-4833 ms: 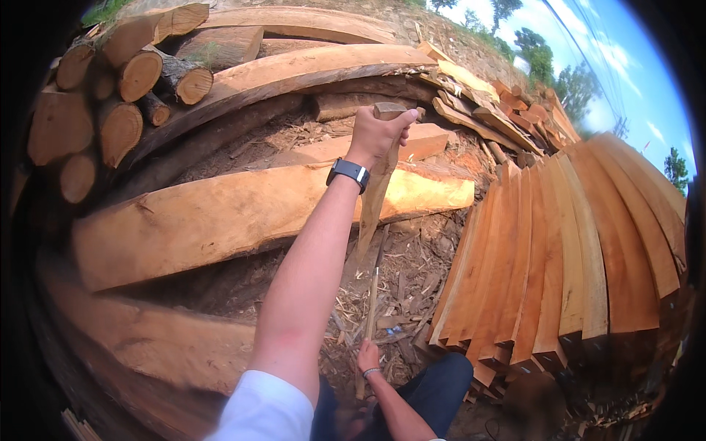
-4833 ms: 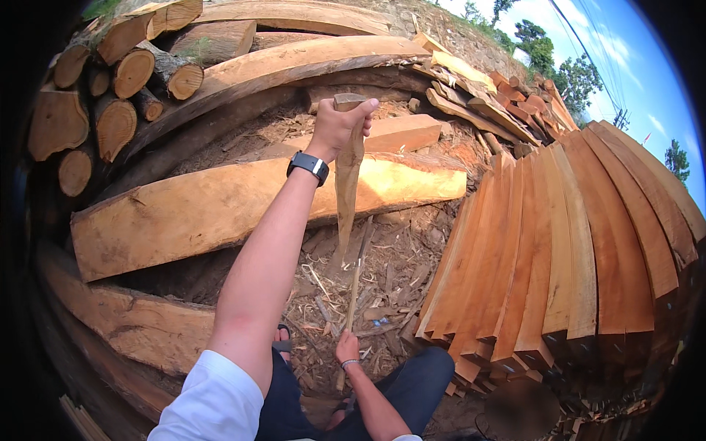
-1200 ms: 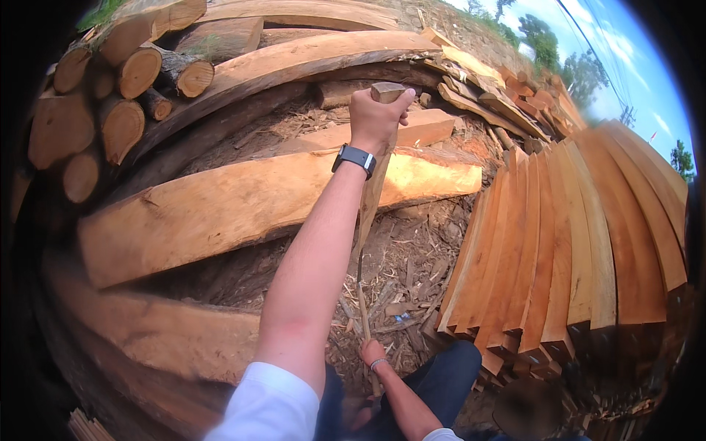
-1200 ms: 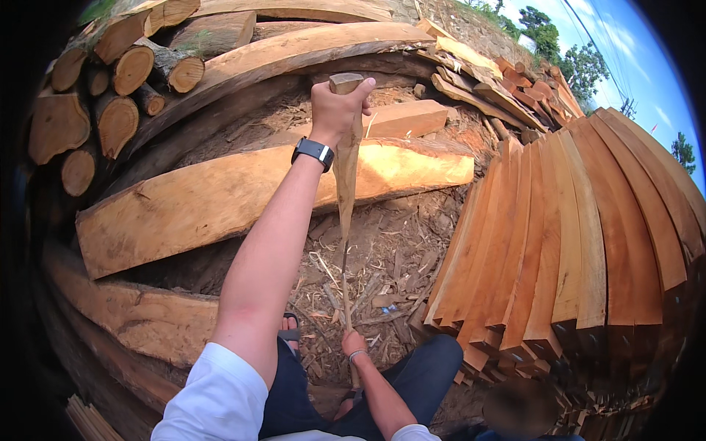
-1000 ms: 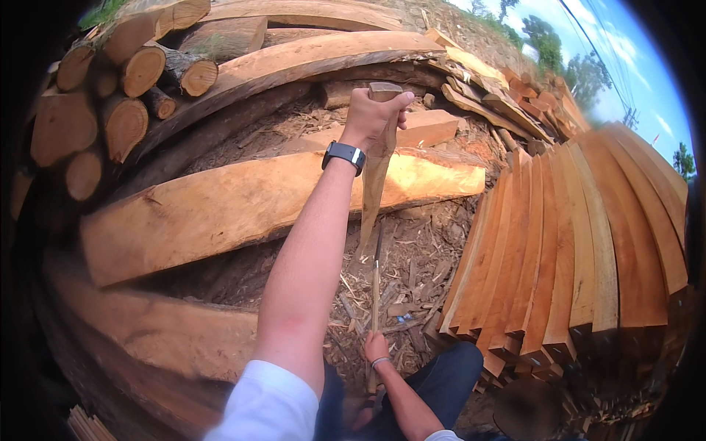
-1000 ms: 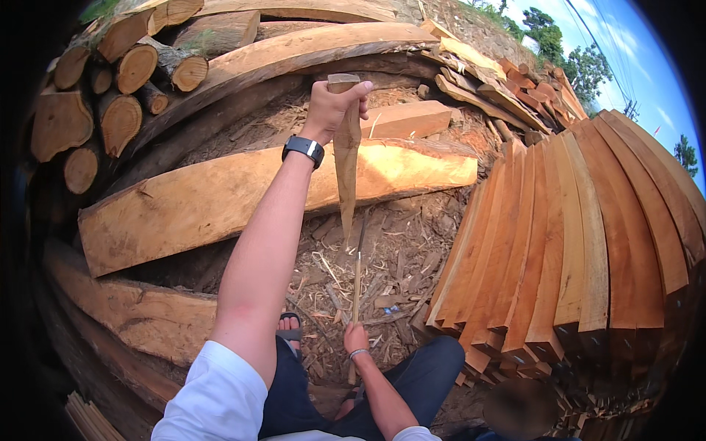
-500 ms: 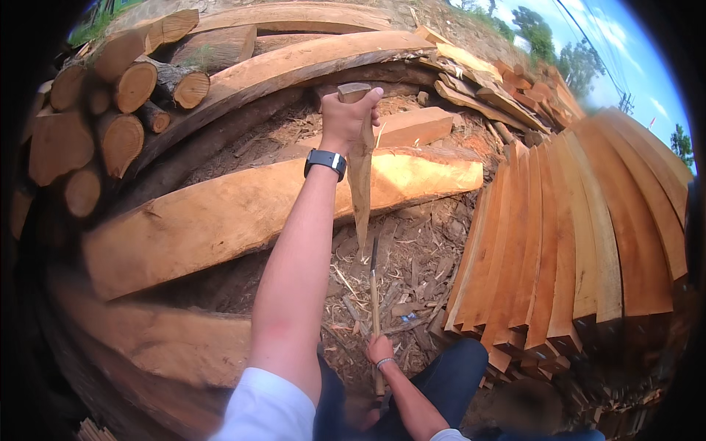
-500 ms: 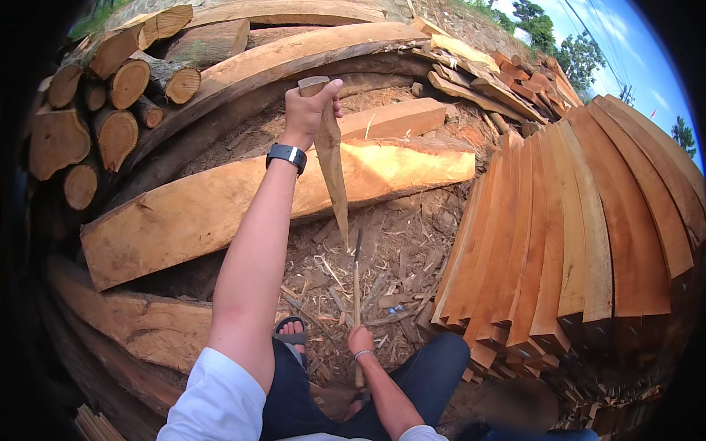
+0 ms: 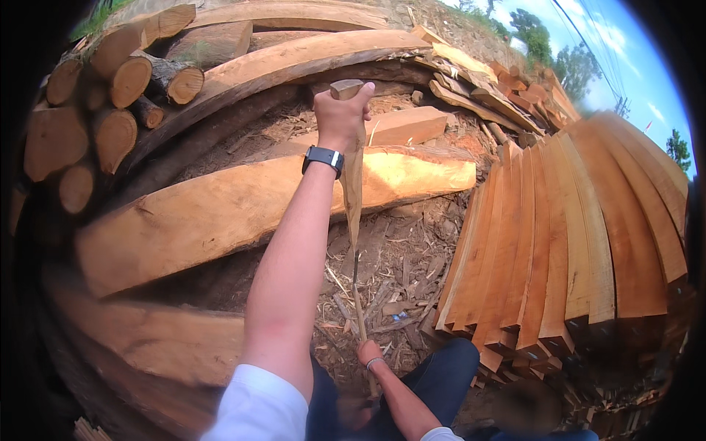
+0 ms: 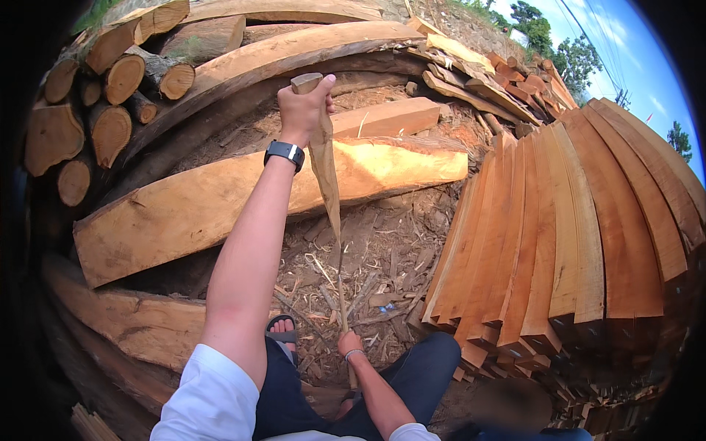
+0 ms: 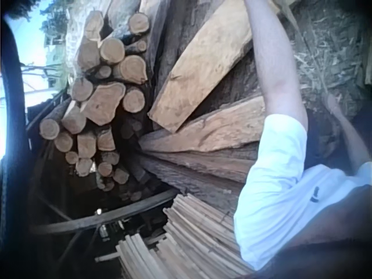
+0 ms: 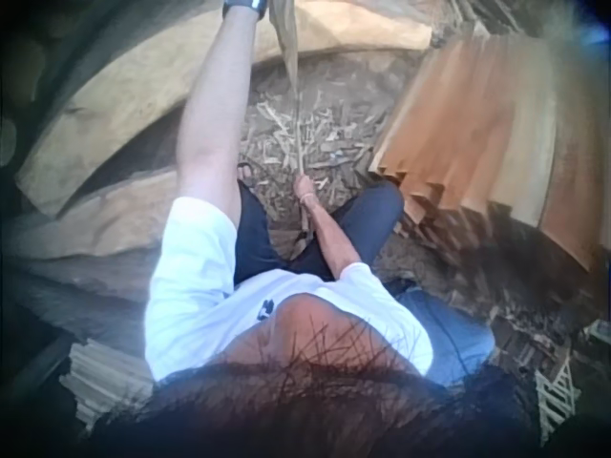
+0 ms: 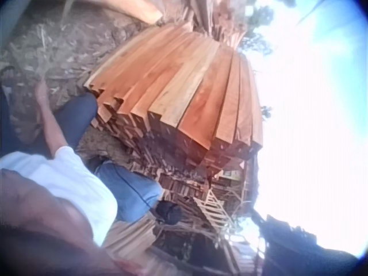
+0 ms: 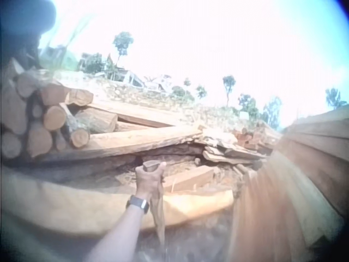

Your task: The person strips bark from a piece of wood using a bladed tool by hand.

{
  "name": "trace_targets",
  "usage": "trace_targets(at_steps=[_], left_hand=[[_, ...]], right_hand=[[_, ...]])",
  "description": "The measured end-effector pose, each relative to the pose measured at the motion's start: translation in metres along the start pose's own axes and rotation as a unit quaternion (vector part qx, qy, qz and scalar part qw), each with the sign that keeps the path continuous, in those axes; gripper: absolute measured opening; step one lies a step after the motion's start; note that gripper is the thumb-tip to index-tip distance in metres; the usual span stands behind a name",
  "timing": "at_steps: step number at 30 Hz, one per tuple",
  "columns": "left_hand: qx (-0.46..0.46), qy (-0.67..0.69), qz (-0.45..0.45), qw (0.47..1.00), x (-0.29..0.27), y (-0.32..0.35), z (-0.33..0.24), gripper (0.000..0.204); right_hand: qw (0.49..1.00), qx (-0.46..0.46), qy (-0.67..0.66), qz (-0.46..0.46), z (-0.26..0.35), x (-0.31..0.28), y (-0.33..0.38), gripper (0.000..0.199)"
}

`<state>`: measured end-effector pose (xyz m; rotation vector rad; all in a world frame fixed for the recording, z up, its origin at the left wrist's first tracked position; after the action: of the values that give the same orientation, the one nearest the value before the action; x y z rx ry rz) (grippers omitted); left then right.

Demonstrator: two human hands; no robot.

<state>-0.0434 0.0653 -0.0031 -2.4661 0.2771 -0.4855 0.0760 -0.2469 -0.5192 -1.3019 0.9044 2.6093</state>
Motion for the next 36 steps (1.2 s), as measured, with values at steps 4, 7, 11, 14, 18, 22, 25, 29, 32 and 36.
trace_targets(at_steps=[4, 7, 11, 14, 18, 22, 25, 29, 32, 36], left_hand=[[0.004, -0.007, 0.011, 1.0, 0.003, -0.003, -0.004, 0.023], [0.008, -0.043, 0.006, 0.999, -0.013, 0.0, -0.002, 0.022], [0.002, -0.037, 0.035, 0.999, 0.015, 0.001, -0.005, 0.023], [0.015, -0.046, 0.035, 0.998, 0.009, 0.001, -0.002, 0.024], [0.017, -0.055, 0.056, 0.997, 0.036, 0.003, -0.008, 0.024], [0.033, -0.057, 0.051, 0.997, 0.023, 0.008, -0.011, 0.025], [0.03, -0.06, 0.034, 0.997, 0.032, 0.009, -0.005, 0.025], [0.041, -0.088, -0.02, 0.995, 0.042, 0.006, -0.01, 0.025], [0.038, -0.1, -0.03, 0.994, 0.024, 0.002, -0.004, 0.022], [0.044, -0.093, -0.045, 0.994, 0.034, 0.0, -0.001, 0.022]], right_hand=[[0.987, 0.009, -0.16, -0.011, -0.006, -0.004, -0.017, 0.041], [0.988, -0.037, -0.083, -0.123, 0.042, -0.027, 0.015, 0.042], [1.0, -0.019, -0.015, -0.013, -0.008, 0.0, -0.007, 0.043], [0.997, -0.016, -0.066, -0.045, 0.029, -0.037, 0.014, 0.044], [1.0, -0.003, -0.024, -0.018, -0.014, -0.006, -0.006, 0.045], [0.998, -0.005, -0.057, -0.01, 0.025, -0.023, 0.013, 0.046], [0.982, -0.007, -0.131, -0.139, 0.038, -0.051, 0.022, 0.045], [0.999, 0.028, 0.014, 0.024, -0.006, 0.002, 0.003, 0.043], [0.983, 0.032, -0.17, 0.066, 0.033, -0.02, 0.02, 0.04], [0.991, -0.08, -0.05, -0.098, -0.002, 0.001, 0.01, 0.032]])
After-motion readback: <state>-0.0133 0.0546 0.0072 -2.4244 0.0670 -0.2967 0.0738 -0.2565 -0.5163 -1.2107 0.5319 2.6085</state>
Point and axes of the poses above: each hand's wrist, its own y-axis away from the middle knuckle, its own x-axis out of the palm, z = x × y, the point moved 4 cm from there along -y, towards the middle knuckle, and after that the axes turned 10 degrees about z, right-handed, at the moved point
